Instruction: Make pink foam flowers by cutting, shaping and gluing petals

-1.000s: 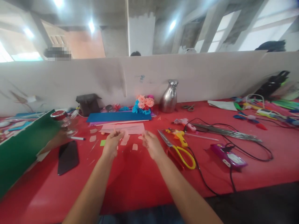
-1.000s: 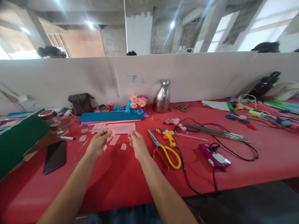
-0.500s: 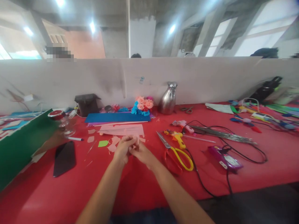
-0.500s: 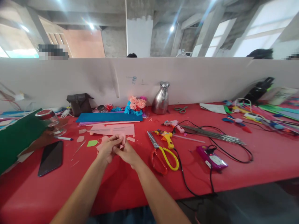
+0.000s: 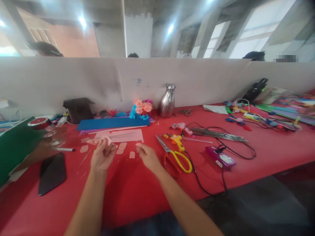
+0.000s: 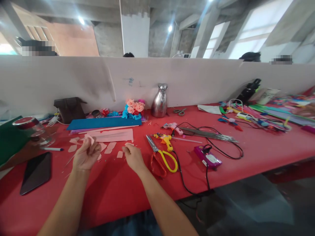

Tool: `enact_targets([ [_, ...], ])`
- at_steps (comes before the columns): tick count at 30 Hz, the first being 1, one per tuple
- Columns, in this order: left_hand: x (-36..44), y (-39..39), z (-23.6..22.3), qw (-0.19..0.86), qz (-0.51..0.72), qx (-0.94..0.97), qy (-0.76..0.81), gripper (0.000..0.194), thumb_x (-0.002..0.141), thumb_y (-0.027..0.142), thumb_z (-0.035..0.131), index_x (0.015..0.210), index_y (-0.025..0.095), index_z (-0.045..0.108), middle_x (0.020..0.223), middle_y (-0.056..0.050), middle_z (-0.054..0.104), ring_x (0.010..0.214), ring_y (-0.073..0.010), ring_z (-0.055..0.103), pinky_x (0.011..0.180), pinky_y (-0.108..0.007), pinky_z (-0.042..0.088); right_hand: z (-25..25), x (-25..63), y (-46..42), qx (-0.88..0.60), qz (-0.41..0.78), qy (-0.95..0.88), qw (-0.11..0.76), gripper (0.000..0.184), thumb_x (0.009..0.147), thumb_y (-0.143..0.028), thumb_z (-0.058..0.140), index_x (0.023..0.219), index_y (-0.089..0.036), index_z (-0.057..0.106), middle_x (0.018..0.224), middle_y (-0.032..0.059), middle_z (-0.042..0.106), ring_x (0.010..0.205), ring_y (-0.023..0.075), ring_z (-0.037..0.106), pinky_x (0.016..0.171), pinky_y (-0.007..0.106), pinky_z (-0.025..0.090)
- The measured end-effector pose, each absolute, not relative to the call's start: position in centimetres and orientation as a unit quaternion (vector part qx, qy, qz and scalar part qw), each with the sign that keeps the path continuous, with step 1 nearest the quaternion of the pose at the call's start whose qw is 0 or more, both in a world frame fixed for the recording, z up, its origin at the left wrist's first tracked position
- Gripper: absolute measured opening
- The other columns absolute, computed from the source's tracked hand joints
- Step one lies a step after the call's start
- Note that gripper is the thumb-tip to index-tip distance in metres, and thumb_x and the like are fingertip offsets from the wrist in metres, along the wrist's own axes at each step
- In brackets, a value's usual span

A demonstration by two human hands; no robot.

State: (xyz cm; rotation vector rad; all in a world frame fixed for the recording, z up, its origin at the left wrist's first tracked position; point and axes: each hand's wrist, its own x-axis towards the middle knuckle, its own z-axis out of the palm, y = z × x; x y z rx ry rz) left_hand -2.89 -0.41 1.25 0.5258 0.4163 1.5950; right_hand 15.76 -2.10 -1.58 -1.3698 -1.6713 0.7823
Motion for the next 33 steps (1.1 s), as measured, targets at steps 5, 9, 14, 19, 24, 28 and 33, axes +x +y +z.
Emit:
enact_targets([
  [5,-1.9,-0.4,0.6,0.633,0.641,0.265,0.345,0.024,0.061,0.018,0.076,0.066,0.017,0.053,0.049,0.010,0.041,0.037,-0.0019,0.024,0.041,-0.017,0.027,-1.6,16.1,-2.2,-0.529,0.242,-0.650,0.489,0.032,0.078,-0.033,0.060,0.107,-0.021,0.059,0.113,0.0076,0.061,0.108,0.0211,0.053,0.093,0.036,0.039],
  [9,1.5,-1.5,-0.1,0.606,0.507,0.434,0.433,0.021,0.056,0.023,0.078,0.065,0.014,0.061,0.056,0.004,0.054,0.045,-0.0044,0.037,0.045,-0.019,0.026,-1.7,15.6,-2.7,-0.487,0.355,-0.629,0.491,0.032,0.081,-0.040,0.056,0.107,-0.022,0.059,0.098,0.0052,0.068,0.088,0.0184,0.063,0.079,0.032,0.048],
  [14,3.0,-2.0,-1.1,0.578,0.495,0.465,0.452,0.020,0.062,0.030,0.073,0.063,0.015,0.061,0.059,0.002,0.055,0.057,-0.0088,0.046,0.058,-0.021,0.034,-1.5,16.2,-3.0,-0.511,0.339,-0.606,0.507,0.020,0.083,-0.035,0.052,0.090,-0.022,0.066,0.088,0.0029,0.070,0.081,0.0188,0.064,0.077,0.032,0.049],
  [19,2.5,-1.5,-1.8,0.566,0.510,0.435,0.480,0.025,0.058,0.032,0.076,0.065,0.015,0.060,0.059,0.003,0.054,0.058,-0.0092,0.047,0.060,-0.021,0.035,-1.5,16.5,-3.1,-0.544,0.302,-0.569,0.538,0.021,0.083,-0.035,0.051,0.087,-0.021,0.066,0.086,0.0032,0.070,0.078,0.0186,0.063,0.074,0.030,0.047],
  [24,2.9,-1.7,-1.6,0.592,0.507,0.417,0.468,0.028,0.057,0.036,0.077,0.069,0.014,0.064,0.064,0.000,0.058,0.060,-0.0101,0.048,0.059,-0.022,0.035,-1.7,16.3,-3.2,-0.557,0.289,-0.553,0.548,0.023,0.083,-0.037,0.049,0.084,-0.020,0.065,0.078,0.0024,0.068,0.071,0.0174,0.060,0.068,0.028,0.046],
  [28,3.3,-1.9,-1.3,0.609,0.496,0.387,0.483,0.031,0.056,0.037,0.077,0.073,0.014,0.064,0.057,0.003,0.054,0.051,-0.0067,0.042,0.050,-0.020,0.028,-2.2,16.5,-3.2,-0.555,0.293,-0.551,0.550,0.022,0.084,-0.035,0.047,0.081,-0.020,0.063,0.070,0.0012,0.064,0.064,0.0162,0.058,0.064,0.027,0.045],
  [33,3.3,-2.0,-1.2,0.621,0.483,0.390,0.478,0.029,0.059,0.038,0.075,0.071,0.015,0.061,0.051,0.005,0.050,0.045,-0.0048,0.034,0.046,-0.019,0.021,-2.9,16.3,-3.1,-0.522,0.302,-0.540,0.587,0.029,0.082,-0.022,0.045,0.110,-0.022,0.055,0.091,0.0041,0.065,0.082,0.0180,0.061,0.078,0.032,0.047],
])
